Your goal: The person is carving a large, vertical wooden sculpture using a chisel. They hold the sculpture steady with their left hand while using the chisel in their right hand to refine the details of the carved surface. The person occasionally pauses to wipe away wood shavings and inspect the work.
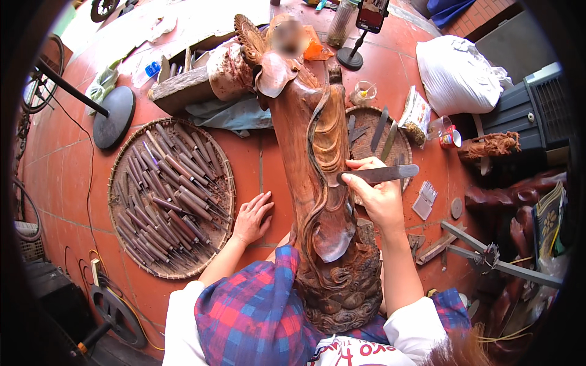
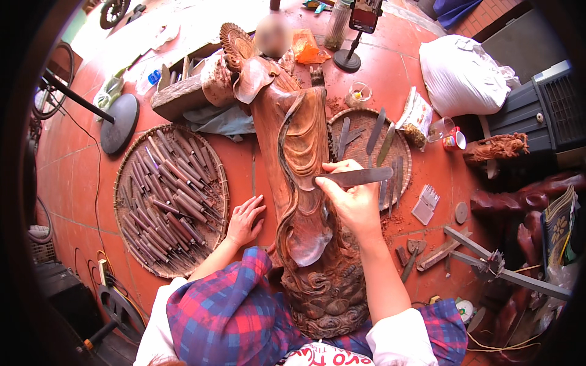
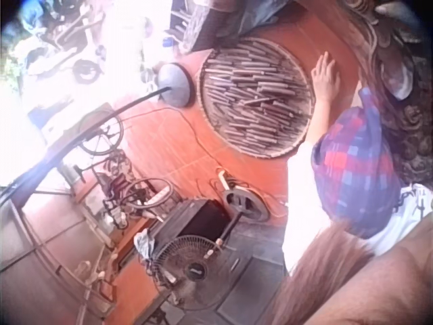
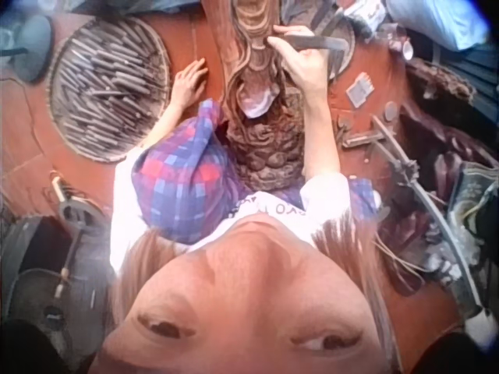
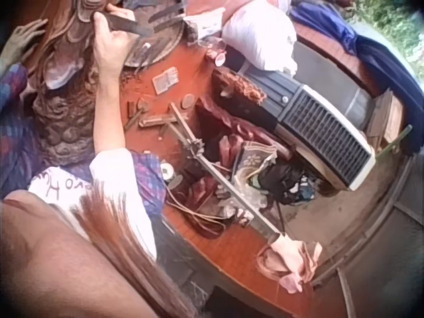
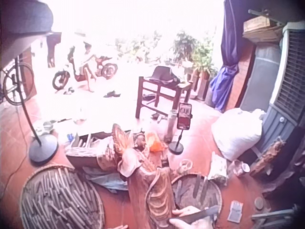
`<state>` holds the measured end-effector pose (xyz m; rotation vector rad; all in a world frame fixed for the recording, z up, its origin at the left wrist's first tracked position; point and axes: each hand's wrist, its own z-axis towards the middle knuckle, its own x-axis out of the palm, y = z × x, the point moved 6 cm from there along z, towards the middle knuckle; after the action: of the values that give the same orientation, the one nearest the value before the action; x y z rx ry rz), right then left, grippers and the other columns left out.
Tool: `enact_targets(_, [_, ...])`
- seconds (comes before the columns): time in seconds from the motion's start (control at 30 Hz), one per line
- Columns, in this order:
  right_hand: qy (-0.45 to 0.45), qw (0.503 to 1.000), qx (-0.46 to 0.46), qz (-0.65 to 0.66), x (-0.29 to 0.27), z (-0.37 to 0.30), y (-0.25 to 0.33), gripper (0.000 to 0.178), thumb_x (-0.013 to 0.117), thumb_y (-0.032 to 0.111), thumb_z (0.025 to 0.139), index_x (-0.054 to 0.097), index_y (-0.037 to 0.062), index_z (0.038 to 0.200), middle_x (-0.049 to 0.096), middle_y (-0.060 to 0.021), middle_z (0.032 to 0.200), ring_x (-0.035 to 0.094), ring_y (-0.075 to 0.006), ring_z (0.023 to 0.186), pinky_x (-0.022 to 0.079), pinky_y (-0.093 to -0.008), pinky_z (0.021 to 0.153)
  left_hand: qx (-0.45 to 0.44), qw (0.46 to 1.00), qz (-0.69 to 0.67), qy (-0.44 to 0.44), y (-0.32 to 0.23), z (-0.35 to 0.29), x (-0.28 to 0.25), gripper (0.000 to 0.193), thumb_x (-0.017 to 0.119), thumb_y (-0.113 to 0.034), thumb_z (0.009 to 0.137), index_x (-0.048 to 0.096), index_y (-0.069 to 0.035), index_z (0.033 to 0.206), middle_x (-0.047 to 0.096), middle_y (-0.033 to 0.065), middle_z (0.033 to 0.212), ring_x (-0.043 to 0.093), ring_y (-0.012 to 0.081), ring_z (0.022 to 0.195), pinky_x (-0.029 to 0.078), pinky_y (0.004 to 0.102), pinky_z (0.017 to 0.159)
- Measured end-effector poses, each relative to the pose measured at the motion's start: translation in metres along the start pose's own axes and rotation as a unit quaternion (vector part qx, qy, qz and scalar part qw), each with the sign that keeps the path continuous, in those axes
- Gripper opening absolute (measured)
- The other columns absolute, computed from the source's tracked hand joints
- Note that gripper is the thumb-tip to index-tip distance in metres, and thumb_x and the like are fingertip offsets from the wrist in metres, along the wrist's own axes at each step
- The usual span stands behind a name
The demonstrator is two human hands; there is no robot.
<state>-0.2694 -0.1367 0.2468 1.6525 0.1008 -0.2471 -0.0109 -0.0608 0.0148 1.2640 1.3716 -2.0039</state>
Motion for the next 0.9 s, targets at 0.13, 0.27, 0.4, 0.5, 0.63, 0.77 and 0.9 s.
enact_targets(0.13, [0.008, 0.983, -0.151, -0.105, 0.011, -0.003, 0.022, 0.01, 0.076, 0.002, 0.082, 0.069, -0.0039, 0.087, 0.066, -0.007, 0.089, 0.062, -0.0104, 0.079, 0.048, -0.0252, 0.069, 0.002, 1.0, -0.002, 0.0, 0.001, 0.0, -0.001, 0.044, 0.067, -0.02, 0.084, 0.059, -0.011, 0.127, 0.045, 0.0082, 0.152, 0.043, 0.0263, 0.138, 0.037, 0.0407, 0.105])
enact_targets(0.27, [-0.004, 0.999, -0.028, -0.038, 0.002, 0.002, 0.004, 0.008, 0.074, 0.002, 0.085, 0.071, -0.0025, 0.09, 0.064, -0.0021, 0.08, 0.06, -0.0098, 0.074, 0.048, -0.0262, 0.067, 0.0, 1.0, 0.0, -0.005, 0.001, -0.001, 0.0, 0.044, 0.067, -0.02, 0.084, 0.059, -0.011, 0.126, 0.045, 0.0082, 0.152, 0.043, 0.0264, 0.138, 0.037, 0.0408, 0.105])
enact_targets(0.4, [-0.024, 0.999, -0.025, -0.004, -0.014, -0.002, 0.023, 0.014, 0.072, 0.006, 0.091, 0.059, 0.0034, 0.09, 0.058, 0.0018, 0.073, 0.057, -0.0045, 0.063, 0.043, -0.0165, 0.056, 0.004, 1.0, -0.001, 0.0, 0.001, 0.0, 0.002, 0.044, 0.067, -0.02, 0.085, 0.058, -0.011, 0.127, 0.045, 0.0083, 0.152, 0.044, 0.0266, 0.138, 0.038, 0.0407, 0.105])
enact_targets(0.5, [0.009, 0.99, 0.04, 0.137, -0.006, -0.005, 0.033, 0.013, 0.07, 0.0, 0.09, 0.061, 0.0001, 0.101, 0.064, -0.0025, 0.079, 0.069, -0.0119, 0.074, 0.056, -0.0224, 0.063, -0.003, 1.0, 0.01, -0.001, 0.002, -0.003, 0.0, 0.042, 0.067, -0.022, 0.086, 0.059, -0.012, 0.126, 0.045, 0.0061, 0.152, 0.044, 0.0238, 0.137, 0.039, 0.0394, 0.104])
enact_targets(0.63, [0.066, 0.985, 0.043, 0.155, -0.004, -0.004, 0.009, 0.012, 0.07, 0.0, 0.089, 0.067, -0.0013, 0.101, 0.068, -0.0038, 0.084, 0.068, -0.0107, 0.073, 0.054, -0.0218, 0.063, 0.0, 1.0, 0.004, -0.006, 0.0, -0.001, -0.001, 0.043, 0.067, -0.021, 0.085, 0.059, -0.012, 0.126, 0.045, 0.0058, 0.152, 0.045, 0.0236, 0.137, 0.039, 0.0394, 0.104])
enact_targets(0.77, [0.037, 0.991, -0.015, 0.129, -0.009, -0.003, 0.008, 0.011, 0.071, -0.002, 0.088, 0.07, -0.0015, 0.098, 0.071, -0.0078, 0.093, 0.067, -0.014, 0.086, 0.052, -0.0237, 0.076, 0.001, 1.0, 0.002, -0.002, 0.001, 0.0, 0.0, 0.044, 0.067, -0.021, 0.085, 0.058, -0.011, 0.127, 0.045, 0.0073, 0.152, 0.044, 0.0256, 0.137, 0.038, 0.0402, 0.104])
enact_targets(0.9, [0.016, 0.988, -0.048, 0.148, -0.004, 0.001, 0.001, 0.013, 0.072, -0.004, 0.086, 0.072, -0.002, 0.098, 0.071, -0.0117, 0.102, 0.064, -0.0214, 0.11, 0.049, -0.0338, 0.095, 0.0, 1.0, -0.002, -0.001, 0.001, 0.0, 0.002, 0.044, 0.067, -0.021, 0.085, 0.058, -0.011, 0.127, 0.045, 0.008, 0.152, 0.044, 0.0267, 0.138, 0.038, 0.0406, 0.105])
